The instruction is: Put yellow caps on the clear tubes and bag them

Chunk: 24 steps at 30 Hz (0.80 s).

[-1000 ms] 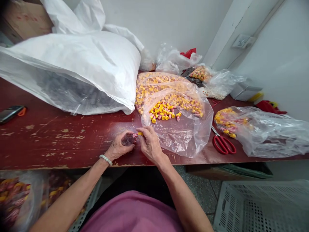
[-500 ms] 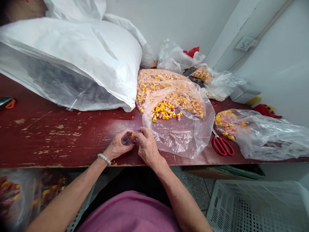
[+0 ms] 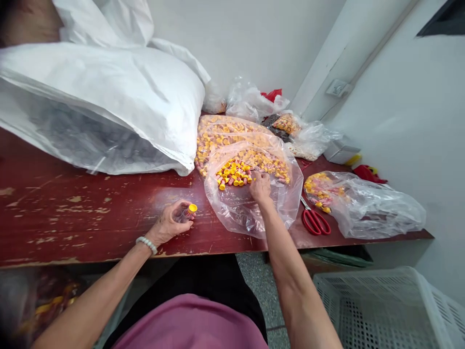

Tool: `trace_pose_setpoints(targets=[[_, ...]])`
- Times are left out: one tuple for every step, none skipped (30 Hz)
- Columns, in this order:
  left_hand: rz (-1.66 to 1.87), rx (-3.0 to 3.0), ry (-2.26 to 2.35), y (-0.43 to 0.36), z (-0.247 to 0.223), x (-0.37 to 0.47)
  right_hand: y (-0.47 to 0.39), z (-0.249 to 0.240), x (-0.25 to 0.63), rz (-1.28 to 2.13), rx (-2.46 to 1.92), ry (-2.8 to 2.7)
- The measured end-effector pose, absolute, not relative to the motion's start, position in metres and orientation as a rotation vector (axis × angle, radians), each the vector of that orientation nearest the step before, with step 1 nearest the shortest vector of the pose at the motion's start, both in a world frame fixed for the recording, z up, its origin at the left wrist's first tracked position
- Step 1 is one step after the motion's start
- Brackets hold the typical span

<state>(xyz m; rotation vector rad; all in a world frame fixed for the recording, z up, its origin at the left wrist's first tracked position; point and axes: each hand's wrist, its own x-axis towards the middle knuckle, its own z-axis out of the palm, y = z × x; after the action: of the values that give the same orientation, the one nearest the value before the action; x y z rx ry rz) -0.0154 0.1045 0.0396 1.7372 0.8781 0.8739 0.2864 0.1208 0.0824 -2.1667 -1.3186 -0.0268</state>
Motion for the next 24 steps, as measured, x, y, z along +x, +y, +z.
trace_pose_setpoints(targets=[[0.869, 1.738, 0.885, 0.104, 0.041, -0.015, 0.126, 0.079, 0.296, 0.001, -2.204, -1.314], [0.865, 1.738, 0.891, 0.104, 0.042, -0.015, 0.129, 0.076, 0.303, 0.023, -2.205, -1.321], [0.862, 1.734, 0.895, 0.104, 0.042, -0.015, 0.13, 0.074, 0.307, 0.042, -2.21, -1.324], [0.862, 1.727, 0.896, 0.104, 0.042, -0.014, 0.13, 0.074, 0.307, 0.057, -2.215, -1.324], [0.865, 1.718, 0.898, 0.104, 0.041, -0.014, 0.127, 0.075, 0.304, 0.061, -2.226, -1.322], [0.869, 1.709, 0.898, 0.105, 0.04, -0.014, 0.122, 0.078, 0.298, 0.06, -2.218, -1.308], [0.871, 1.702, 0.896, 0.105, 0.04, -0.014, 0.116, 0.082, 0.288, 0.076, -2.163, -1.292], [0.873, 1.693, 0.898, 0.105, 0.039, -0.014, 0.108, 0.087, 0.273, 0.127, -2.049, -1.284], [0.87, 1.684, 0.899, 0.104, 0.04, -0.014, 0.098, 0.092, 0.256, 0.197, -1.891, -1.277], [0.865, 1.678, 0.901, 0.104, 0.041, -0.014, 0.088, 0.097, 0.235, 0.309, -1.655, -1.276], [0.857, 1.676, 0.902, 0.104, 0.043, -0.014, 0.078, 0.101, 0.213, 0.444, -1.447, -1.315], [0.846, 1.682, 0.899, 0.103, 0.046, -0.014, 0.069, 0.102, 0.19, 0.525, -1.315, -1.346], [0.839, 1.697, 0.895, 0.103, 0.048, -0.015, 0.061, 0.102, 0.169, 0.579, -1.258, -1.386], [0.838, 1.718, 0.889, 0.102, 0.05, -0.015, 0.054, 0.1, 0.151, 0.565, -1.243, -1.423], [0.843, 1.746, 0.885, 0.102, 0.052, -0.016, 0.05, 0.096, 0.137, 0.537, -1.255, -1.466], [0.853, 1.776, 0.883, 0.102, 0.052, -0.017, 0.047, 0.091, 0.127, 0.489, -1.276, -1.513], [0.863, 1.801, 0.883, 0.103, 0.051, -0.017, 0.045, 0.085, 0.121, 0.426, -1.293, -1.567], [0.872, 1.82, 0.882, 0.103, 0.05, -0.018, 0.044, 0.08, 0.118, 0.357, -1.305, -1.627], [0.878, 1.83, 0.879, 0.104, 0.048, -0.019, 0.044, 0.076, 0.118, 0.283, -1.311, -1.689], [0.879, 1.831, 0.87, 0.105, 0.045, -0.019, 0.044, 0.073, 0.12, 0.207, -1.315, -1.75], [0.88, 1.828, 0.858, 0.106, 0.043, -0.02, 0.044, 0.071, 0.121, 0.133, -1.319, -1.805], [0.882, 1.824, 0.846, 0.107, 0.041, -0.02, 0.043, 0.071, 0.123, 0.072, -1.328, -1.851], [0.886, 1.824, 0.841, 0.108, 0.04, -0.021, 0.041, 0.07, 0.123, 0.024, -1.339, -1.889], [0.893, 1.824, 0.84, 0.108, 0.039, -0.021, 0.039, 0.071, 0.122, -0.009, -1.35, -1.924]])
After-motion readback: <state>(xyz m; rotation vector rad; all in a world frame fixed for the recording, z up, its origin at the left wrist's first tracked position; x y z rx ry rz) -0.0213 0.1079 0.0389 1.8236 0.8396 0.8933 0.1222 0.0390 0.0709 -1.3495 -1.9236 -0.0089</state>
